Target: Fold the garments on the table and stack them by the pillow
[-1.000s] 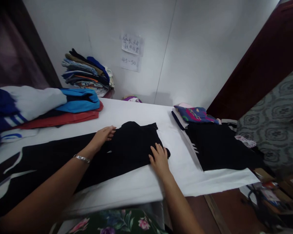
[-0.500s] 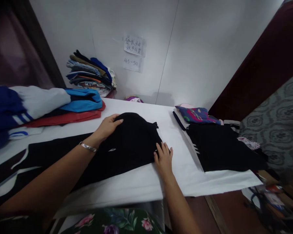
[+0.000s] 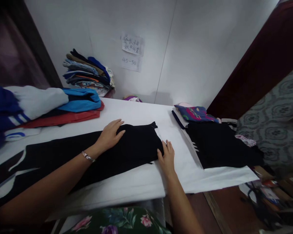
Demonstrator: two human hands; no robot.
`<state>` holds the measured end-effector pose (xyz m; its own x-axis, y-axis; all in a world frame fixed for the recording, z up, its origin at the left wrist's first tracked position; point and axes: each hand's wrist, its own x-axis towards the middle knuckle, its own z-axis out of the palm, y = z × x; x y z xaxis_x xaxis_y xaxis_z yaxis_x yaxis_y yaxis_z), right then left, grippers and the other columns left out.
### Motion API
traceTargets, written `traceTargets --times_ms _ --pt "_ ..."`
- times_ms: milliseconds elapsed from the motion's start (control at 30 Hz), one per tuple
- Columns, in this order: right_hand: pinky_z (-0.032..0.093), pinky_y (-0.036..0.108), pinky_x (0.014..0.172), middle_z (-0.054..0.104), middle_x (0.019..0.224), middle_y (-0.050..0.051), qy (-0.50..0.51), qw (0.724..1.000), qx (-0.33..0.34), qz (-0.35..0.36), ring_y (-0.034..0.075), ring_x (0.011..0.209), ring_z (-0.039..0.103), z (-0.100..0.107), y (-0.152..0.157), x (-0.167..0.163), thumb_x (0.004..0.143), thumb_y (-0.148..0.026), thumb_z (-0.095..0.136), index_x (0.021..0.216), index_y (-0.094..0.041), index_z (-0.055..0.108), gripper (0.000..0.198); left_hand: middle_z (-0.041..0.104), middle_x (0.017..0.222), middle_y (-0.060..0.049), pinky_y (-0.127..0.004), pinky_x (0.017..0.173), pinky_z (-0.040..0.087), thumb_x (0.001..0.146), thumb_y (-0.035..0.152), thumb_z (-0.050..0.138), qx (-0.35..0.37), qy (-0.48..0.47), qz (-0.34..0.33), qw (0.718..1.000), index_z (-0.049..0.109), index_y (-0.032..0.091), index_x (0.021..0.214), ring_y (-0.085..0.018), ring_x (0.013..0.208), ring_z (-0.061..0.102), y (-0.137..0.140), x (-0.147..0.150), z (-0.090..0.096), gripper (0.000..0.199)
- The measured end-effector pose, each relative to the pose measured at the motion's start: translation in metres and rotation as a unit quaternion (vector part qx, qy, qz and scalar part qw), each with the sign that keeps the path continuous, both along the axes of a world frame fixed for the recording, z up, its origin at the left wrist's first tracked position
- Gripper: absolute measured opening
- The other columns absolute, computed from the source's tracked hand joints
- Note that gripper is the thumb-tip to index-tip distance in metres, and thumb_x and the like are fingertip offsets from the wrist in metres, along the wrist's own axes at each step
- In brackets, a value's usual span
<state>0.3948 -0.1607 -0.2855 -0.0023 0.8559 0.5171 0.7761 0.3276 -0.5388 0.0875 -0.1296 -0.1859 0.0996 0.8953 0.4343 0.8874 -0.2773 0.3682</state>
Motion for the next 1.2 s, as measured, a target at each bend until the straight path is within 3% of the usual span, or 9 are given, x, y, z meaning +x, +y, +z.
traceTargets --times_ms 100,167,333,500,667,800,867,1000,1200 --pt "0.033 0.054 0.109 0.043 0.145 0.017 0.09 0.994 -0.062 -0.018 0.031 0.136 0.037 -0.005 0.002 0.008 0.088 -0.046 0.051 0.138 -0.015 0.046 0.059 0.039 0.15 -0.01 -0.048 0.114 0.019 0.09 0.04 0.044 -0.001 0.07 -0.079 0.994 0.05 0.021 0.133 -0.027 0.14 0.028 0.007 0.011 -0.002 0.047" --pt "0.034 0.051 0.11 0.046 0.143 0.016 0.128 0.987 -0.094 -0.021 0.03 0.134 0.041 -0.007 0.002 0.011 0.086 -0.047 0.054 0.138 -0.014 0.046 0.062 0.044 0.146 -0.011 -0.051 0.113 0.018 0.089 0.043 0.046 -0.06 0.104 -0.09 0.989 0.053 0.022 0.13 -0.029 0.138 0.033 0.014 0.012 -0.012 0.047" --pt "0.039 0.049 0.107 0.057 0.133 0.012 0.177 0.979 -0.104 -0.014 0.029 0.125 0.051 0.005 0.006 0.012 0.08 -0.043 0.062 0.132 -0.018 0.054 0.058 0.06 0.126 -0.012 -0.042 0.096 0.039 0.091 0.052 0.034 -0.177 0.109 -0.046 0.977 0.058 0.02 0.124 -0.028 0.118 0.052 0.021 0.004 -0.036 0.052" --pt "0.04 0.045 0.106 0.061 0.128 0.011 0.126 0.992 -0.027 0.003 0.026 0.121 0.054 0.017 0.02 0.01 0.085 -0.04 0.057 0.13 -0.018 0.056 0.05 0.064 0.118 -0.012 -0.04 0.092 0.04 0.091 0.052 0.034 -0.134 0.101 -0.009 0.986 0.061 0.018 0.12 -0.029 0.112 0.055 0.013 0.004 -0.041 0.052" --pt "0.042 0.046 0.102 0.061 0.127 0.012 -0.002 0.997 -0.072 0.019 0.027 0.119 0.055 0.009 0.022 0.014 0.088 -0.039 0.052 0.13 -0.02 0.055 0.046 0.064 0.119 -0.011 -0.038 0.092 0.04 0.091 0.053 0.035 -0.132 0.082 0.003 0.988 0.061 0.02 0.118 -0.027 0.112 0.056 0.012 0.005 -0.043 0.051" --pt "0.043 0.048 0.1 0.061 0.124 0.014 -0.017 0.997 0.062 -0.031 0.027 0.118 0.053 0.018 -0.002 0.008 0.09 -0.036 0.052 0.122 -0.017 0.06 0.038 0.064 0.121 -0.009 -0.04 0.096 0.038 0.091 0.052 0.036 -0.126 0.069 0.008 0.99 0.061 0.02 0.119 -0.026 0.114 0.055 0.013 0.004 -0.047 0.049" --pt "0.049 0.043 0.091 0.067 0.107 0.011 -0.015 0.996 0.091 0.02 0.023 0.103 0.06 0.025 -0.021 0.0 0.092 -0.029 0.05 0.111 -0.02 0.064 0.026 0.064 0.122 -0.01 -0.043 0.1 0.035 0.091 0.051 0.038 -0.112 0.065 0.009 0.992 0.06 0.019 0.12 -0.026 0.115 0.055 0.012 0.004 -0.049 0.048" --pt "0.052 0.033 0.076 0.069 0.092 0.006 -0.056 0.985 0.031 0.161 0.019 0.086 0.062 0.026 -0.057 -0.018 0.091 -0.02 0.049 0.101 -0.022 0.067 0.02 0.062 0.125 -0.011 -0.047 0.108 0.026 0.091 0.046 0.043 -0.047 0.054 -0.002 0.997 0.059 0.017 0.121 -0.026 0.12 0.052 0.008 0.004 -0.049 0.044" --pt "0.051 0.035 0.077 0.064 0.094 0.009 -0.145 0.981 -0.073 0.11 0.023 0.09 0.057 0.013 -0.061 -0.027 0.09 -0.021 0.05 0.1 -0.021 0.069 0.021 0.064 0.121 -0.008 -0.043 0.105 0.029 0.091 0.044 0.047 0.042 0.041 -0.122 0.991 0.063 0.021 0.114 -0.022 0.113 0.054 -0.006 0.011 -0.03 0.036"
